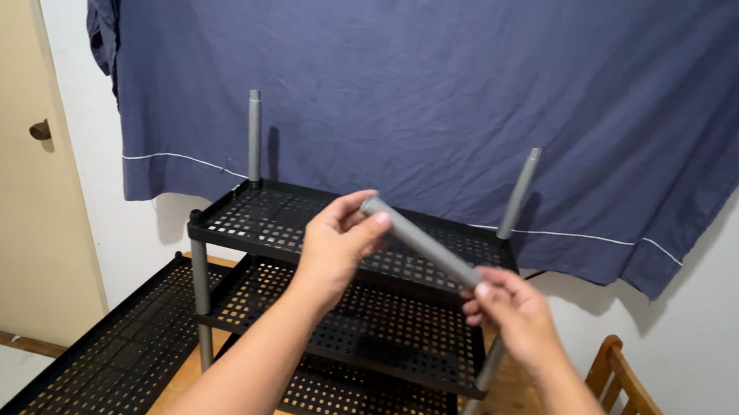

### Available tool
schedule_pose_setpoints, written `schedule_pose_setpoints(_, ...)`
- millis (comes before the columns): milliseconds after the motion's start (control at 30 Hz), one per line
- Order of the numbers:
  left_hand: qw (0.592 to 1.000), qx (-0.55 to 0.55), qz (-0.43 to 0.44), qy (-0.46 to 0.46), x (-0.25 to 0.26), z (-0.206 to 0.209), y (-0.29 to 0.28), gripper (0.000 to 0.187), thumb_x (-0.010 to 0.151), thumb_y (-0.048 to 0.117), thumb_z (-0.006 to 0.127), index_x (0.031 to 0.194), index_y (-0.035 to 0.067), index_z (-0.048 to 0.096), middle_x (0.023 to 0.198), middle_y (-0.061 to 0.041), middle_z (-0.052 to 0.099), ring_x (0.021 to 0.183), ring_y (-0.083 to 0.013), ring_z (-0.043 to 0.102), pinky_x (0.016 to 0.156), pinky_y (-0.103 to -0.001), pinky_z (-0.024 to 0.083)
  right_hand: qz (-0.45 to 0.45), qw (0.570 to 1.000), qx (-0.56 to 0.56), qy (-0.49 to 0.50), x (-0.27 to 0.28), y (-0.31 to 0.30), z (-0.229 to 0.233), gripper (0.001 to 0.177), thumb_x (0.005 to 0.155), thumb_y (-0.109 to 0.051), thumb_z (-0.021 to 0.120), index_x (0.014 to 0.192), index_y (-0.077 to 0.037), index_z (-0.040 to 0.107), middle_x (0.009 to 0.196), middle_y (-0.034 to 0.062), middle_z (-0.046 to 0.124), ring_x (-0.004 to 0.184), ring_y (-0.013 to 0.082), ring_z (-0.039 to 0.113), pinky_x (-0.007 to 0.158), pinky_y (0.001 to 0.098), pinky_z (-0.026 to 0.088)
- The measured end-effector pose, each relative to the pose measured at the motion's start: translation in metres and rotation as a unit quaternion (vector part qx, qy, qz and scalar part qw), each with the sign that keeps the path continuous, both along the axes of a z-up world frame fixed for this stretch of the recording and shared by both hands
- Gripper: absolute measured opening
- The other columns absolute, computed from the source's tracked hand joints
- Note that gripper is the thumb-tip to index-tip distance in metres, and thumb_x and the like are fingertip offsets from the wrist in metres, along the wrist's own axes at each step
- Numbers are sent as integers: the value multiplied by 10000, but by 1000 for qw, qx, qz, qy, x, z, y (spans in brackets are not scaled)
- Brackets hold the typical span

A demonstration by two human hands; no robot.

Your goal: The person assembles a black plastic shelving unit by inserting grey metal poles into the corners of perforated shelves. They repeatedly insert and remove poles to adjust fit, then place a shelf onto the table and continue inserting poles into the remaining corners.

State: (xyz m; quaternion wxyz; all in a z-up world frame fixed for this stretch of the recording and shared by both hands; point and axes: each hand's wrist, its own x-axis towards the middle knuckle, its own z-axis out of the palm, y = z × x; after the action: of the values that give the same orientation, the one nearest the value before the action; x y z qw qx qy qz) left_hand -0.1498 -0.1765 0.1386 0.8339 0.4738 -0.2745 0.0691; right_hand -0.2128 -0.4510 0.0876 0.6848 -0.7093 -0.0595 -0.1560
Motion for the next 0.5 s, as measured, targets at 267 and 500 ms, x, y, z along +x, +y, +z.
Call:
schedule_pose_setpoints(267, 991, 82, -35, -104, -52, 11, -43, 406, 818, 87, 808, 1198, -2, 697, 1034, -43, 754, 939, -126, 715, 875, -293, 601, 16, 1000, 1, 11, 5, 19, -60, 329, 875, -3, 691, 1201, 2, 643, 1047, 71, 761, 850, 138, 682, 726, 303, 571)
schedule_pose_setpoints(500, 960, 201, 10, -195, -88, 5, -50, 413, 782, 78, 831, 1182, 39, 735, 1050, -45, 710, 968, -144, 718, 892, -299, 592, -60, 993, -74, 66, -4, 39, -80, 190, 893, -45, 719, 1060, 40, 691, 896, 92, 738, 759, 156, 645, 674, 301, 537)
